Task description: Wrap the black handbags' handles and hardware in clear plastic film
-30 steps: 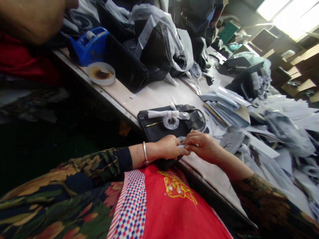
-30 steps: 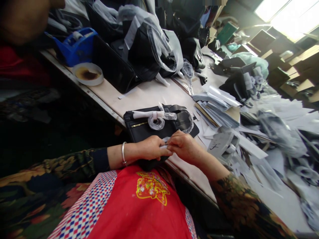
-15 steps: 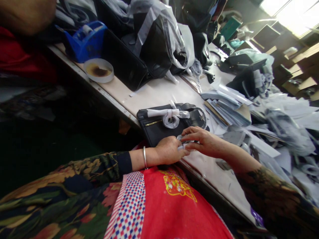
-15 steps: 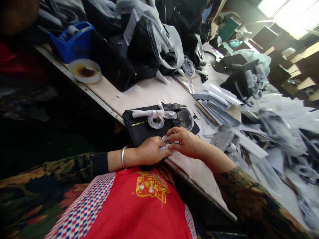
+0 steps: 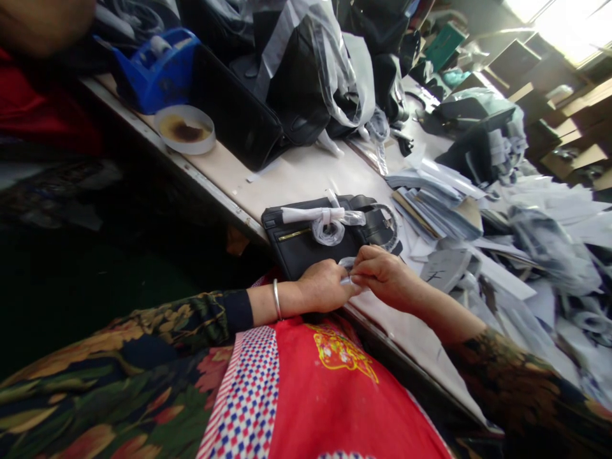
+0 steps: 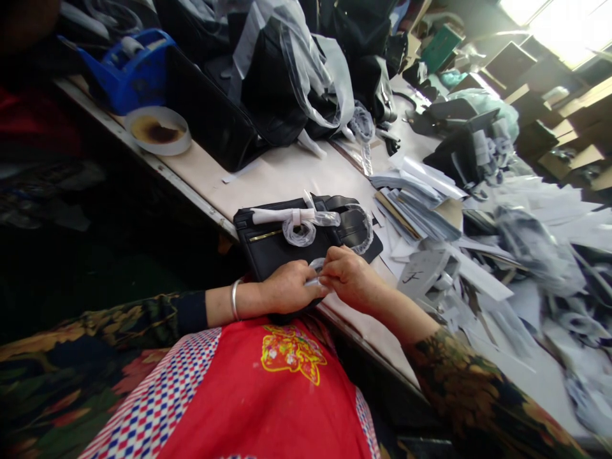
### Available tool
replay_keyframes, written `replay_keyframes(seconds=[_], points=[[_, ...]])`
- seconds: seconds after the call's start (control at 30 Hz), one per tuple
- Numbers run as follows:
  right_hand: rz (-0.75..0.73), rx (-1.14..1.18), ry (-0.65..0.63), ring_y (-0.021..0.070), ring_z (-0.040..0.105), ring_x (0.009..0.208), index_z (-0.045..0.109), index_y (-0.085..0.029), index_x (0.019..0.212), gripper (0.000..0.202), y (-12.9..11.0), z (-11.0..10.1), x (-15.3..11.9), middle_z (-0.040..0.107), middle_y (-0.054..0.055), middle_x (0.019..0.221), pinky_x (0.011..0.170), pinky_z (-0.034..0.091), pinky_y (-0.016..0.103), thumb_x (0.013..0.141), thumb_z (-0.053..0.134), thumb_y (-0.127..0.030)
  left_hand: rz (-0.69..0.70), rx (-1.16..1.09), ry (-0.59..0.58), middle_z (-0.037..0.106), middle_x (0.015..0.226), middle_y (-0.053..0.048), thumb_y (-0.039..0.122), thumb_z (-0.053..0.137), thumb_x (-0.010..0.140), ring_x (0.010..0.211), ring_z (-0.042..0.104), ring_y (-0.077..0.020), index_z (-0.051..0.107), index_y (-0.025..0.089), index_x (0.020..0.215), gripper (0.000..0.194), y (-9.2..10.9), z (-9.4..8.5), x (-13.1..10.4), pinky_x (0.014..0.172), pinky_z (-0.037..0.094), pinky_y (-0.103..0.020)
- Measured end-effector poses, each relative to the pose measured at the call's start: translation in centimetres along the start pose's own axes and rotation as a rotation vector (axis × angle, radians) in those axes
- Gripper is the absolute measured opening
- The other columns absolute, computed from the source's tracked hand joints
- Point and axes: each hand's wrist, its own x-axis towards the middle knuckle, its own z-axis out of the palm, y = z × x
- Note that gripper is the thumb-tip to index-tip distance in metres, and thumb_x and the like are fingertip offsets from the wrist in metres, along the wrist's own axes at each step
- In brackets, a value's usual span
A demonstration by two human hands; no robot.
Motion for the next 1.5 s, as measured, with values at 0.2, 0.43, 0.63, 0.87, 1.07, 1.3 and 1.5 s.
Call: replay_keyframes(seconds=[0.2,0.43,0.63,0.87,1.07,1.3,1.5], points=[[-0.074,-0.078,-0.138,0.0161,0.053,0.075,0.072,-0.016,0.071,0.024,0.0,-1.0,0.7,0.058,0.006,0.08,0.071,0.04,0.031,0.09,0.059,-0.01,-0.005,-0.033,0.018,0.07,0.079,-0.006,0.057,0.057,0.088,0.072,0.064,-0.02,0.078,0.018,0.088,0.044,0.0,0.1,0.0,0.064,0.044,-0.028],[-0.143,-0.334,-0.274,0.0174,0.047,0.07,0.066,-0.016,0.065,0.021,-1.2,-1.4,1.4,0.059,0.007,0.074,0.068,0.034,0.033,0.085,0.061,-0.009,0.0,0.001,0.02,0.07,0.081,-0.006,0.055,0.054,0.089,0.074,0.065,-0.0207,0.077,0.019,0.089,0.043,0.1,0.1,-0.1,0.066,0.045,-0.028],[-0.195,-0.496,-0.268,0.0203,0.044,0.072,0.066,-0.016,0.07,0.016,-1.7,-0.9,1.1,0.059,0.009,0.075,0.068,0.031,0.036,0.083,0.061,-0.009,0.0,0.035,0.004,0.074,0.086,-0.008,0.051,0.056,0.089,0.08,0.067,-0.0226,0.078,0.02,0.091,0.038,0.1,-0.1,0.1,0.066,0.045,-0.028],[-0.258,-0.646,-0.144,0.0239,0.043,0.078,0.065,-0.016,0.078,0.018,-2.2,-0.5,-0.1,0.058,0.01,0.08,0.073,0.032,0.039,0.093,0.055,-0.014,0.005,-0.054,-0.029,0.071,0.072,-0.005,0.052,0.055,0.092,0.065,0.062,-0.0173,0.075,0.017,0.08,0.042,0.2,-0.6,0.2,0.058,0.04,-0.025],[-0.213,-0.697,-0.016,0.0245,0.041,0.078,0.063,-0.018,0.076,0.022,-2.1,0.3,-1.3,0.057,0.01,0.079,0.073,0.034,0.039,0.095,0.053,-0.016,0.032,-0.067,0.017,0.068,0.065,-0.004,0.046,0.057,0.089,0.061,0.058,-0.0153,0.072,0.016,0.069,0.04,0.1,-0.4,0.2,0.055,0.035,-0.025],[-0.239,-0.502,0.03,0.0257,0.049,0.087,0.068,-0.016,0.087,0.02,-2.1,0.6,-2.4,0.061,0.01,0.084,0.077,0.041,0.04,0.096,0.05,-0.015,0.006,-0.183,-0.004,0.067,0.06,-0.003,0.049,0.058,0.088,0.058,0.059,-0.0144,0.071,0.015,0.068,0.041,-0.2,-0.1,0.2,0.053,0.037,-0.024],[-0.229,-0.598,0.198,0.0292,0.055,0.103,0.069,-0.012,0.112,0.021,-1.9,2.3,-3.8,0.068,0.014,0.103,0.087,0.045,0.043,0.094,0.059,-0.02,-0.05,-0.288,-0.023,0.067,0.059,-0.003,0.05,0.059,0.086,0.056,0.06,-0.0148,0.072,0.014,0.073,0.04,-0.4,0.0,0.3,0.049,0.037,-0.023]])
